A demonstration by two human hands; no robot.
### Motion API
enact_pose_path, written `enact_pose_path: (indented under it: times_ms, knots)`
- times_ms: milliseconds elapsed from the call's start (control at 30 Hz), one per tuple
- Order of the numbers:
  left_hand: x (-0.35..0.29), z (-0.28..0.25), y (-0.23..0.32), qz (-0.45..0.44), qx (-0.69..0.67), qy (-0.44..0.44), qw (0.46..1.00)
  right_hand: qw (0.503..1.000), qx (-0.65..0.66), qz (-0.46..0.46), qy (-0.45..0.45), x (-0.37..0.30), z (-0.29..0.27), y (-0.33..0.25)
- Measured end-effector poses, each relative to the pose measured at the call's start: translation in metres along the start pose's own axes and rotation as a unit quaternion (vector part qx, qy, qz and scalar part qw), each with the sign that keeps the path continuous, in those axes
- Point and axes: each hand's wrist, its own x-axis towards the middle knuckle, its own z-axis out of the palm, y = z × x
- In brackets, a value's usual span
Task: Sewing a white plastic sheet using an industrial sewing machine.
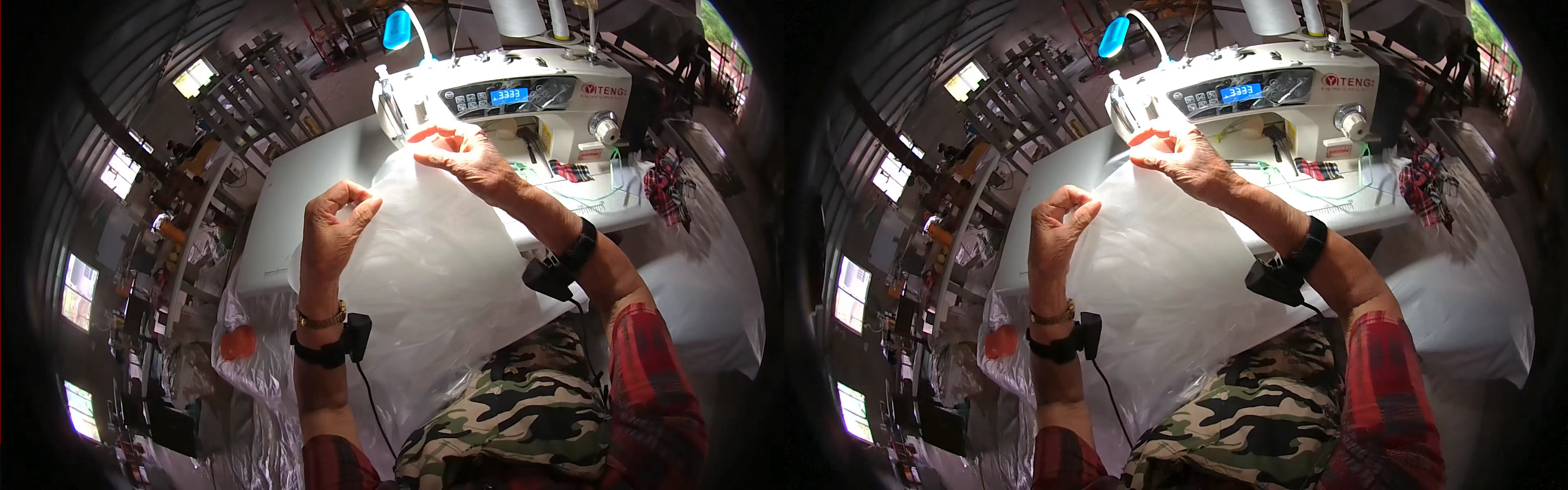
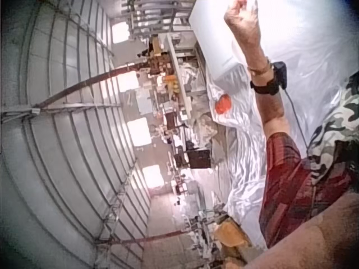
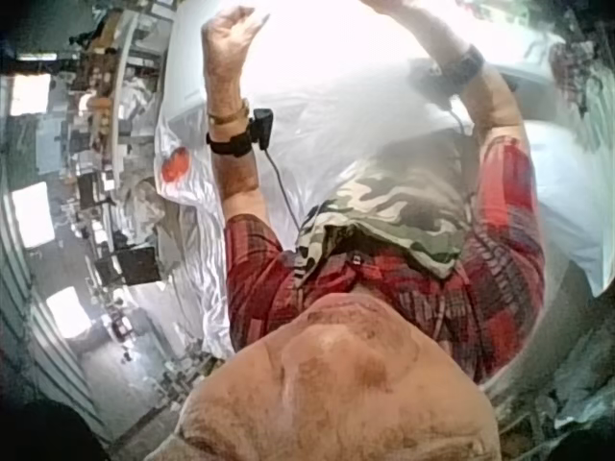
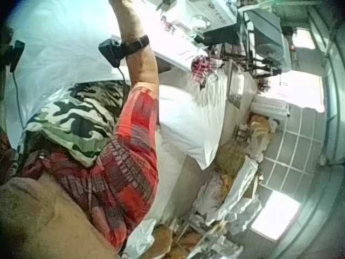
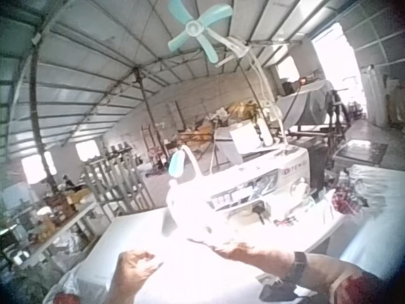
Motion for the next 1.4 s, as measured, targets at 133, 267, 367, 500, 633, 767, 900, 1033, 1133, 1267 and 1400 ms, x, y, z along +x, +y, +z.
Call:
enact_pose_path:
  times_ms: [133,267,367,500,633,767,900,1033,1133,1267,1400]
  knots:
    - [0.000,-0.001,-0.001,-0.011,-0.007,0.005,1.000,0.999,-0.028,-0.022,0.029,0.005,0.004,0.003]
    - [-0.001,-0.003,0.000,-0.015,0.000,0.004,1.000,0.994,0.009,-0.069,0.080,0.008,0.008,0.006]
    - [-0.001,-0.004,0.001,-0.016,0.000,0.006,1.000,0.991,0.067,-0.024,0.115,0.006,0.007,0.004]
    - [-0.002,-0.003,0.002,-0.031,-0.008,0.004,0.999,0.999,0.011,0.040,0.010,0.004,-0.001,-0.003]
    - [-0.001,-0.003,0.002,-0.030,-0.017,0.002,0.999,0.999,0.022,0.016,0.017,0.004,0.001,-0.002]
    - [-0.001,-0.003,0.002,-0.031,-0.024,0.008,0.999,0.998,-0.010,-0.022,0.050,0.006,0.006,0.003]
    - [-0.001,-0.003,0.001,-0.040,-0.023,0.017,0.999,0.995,-0.029,-0.032,0.086,0.006,0.005,0.006]
    - [0.000,-0.005,0.000,-0.045,-0.021,0.023,0.999,0.995,-0.018,-0.041,0.092,0.007,0.005,0.007]
    - [0.001,-0.007,-0.001,-0.044,-0.018,-0.002,0.999,0.995,-0.016,-0.024,0.093,0.006,0.006,0.007]
    - [0.004,-0.008,-0.003,-0.063,-0.101,-0.013,0.993,0.996,-0.004,-0.027,0.087,0.002,0.010,0.005]
    - [0.009,-0.008,0.000,-0.038,-0.116,-0.012,0.992,0.994,-0.002,-0.071,0.082,-0.001,0.015,0.000]
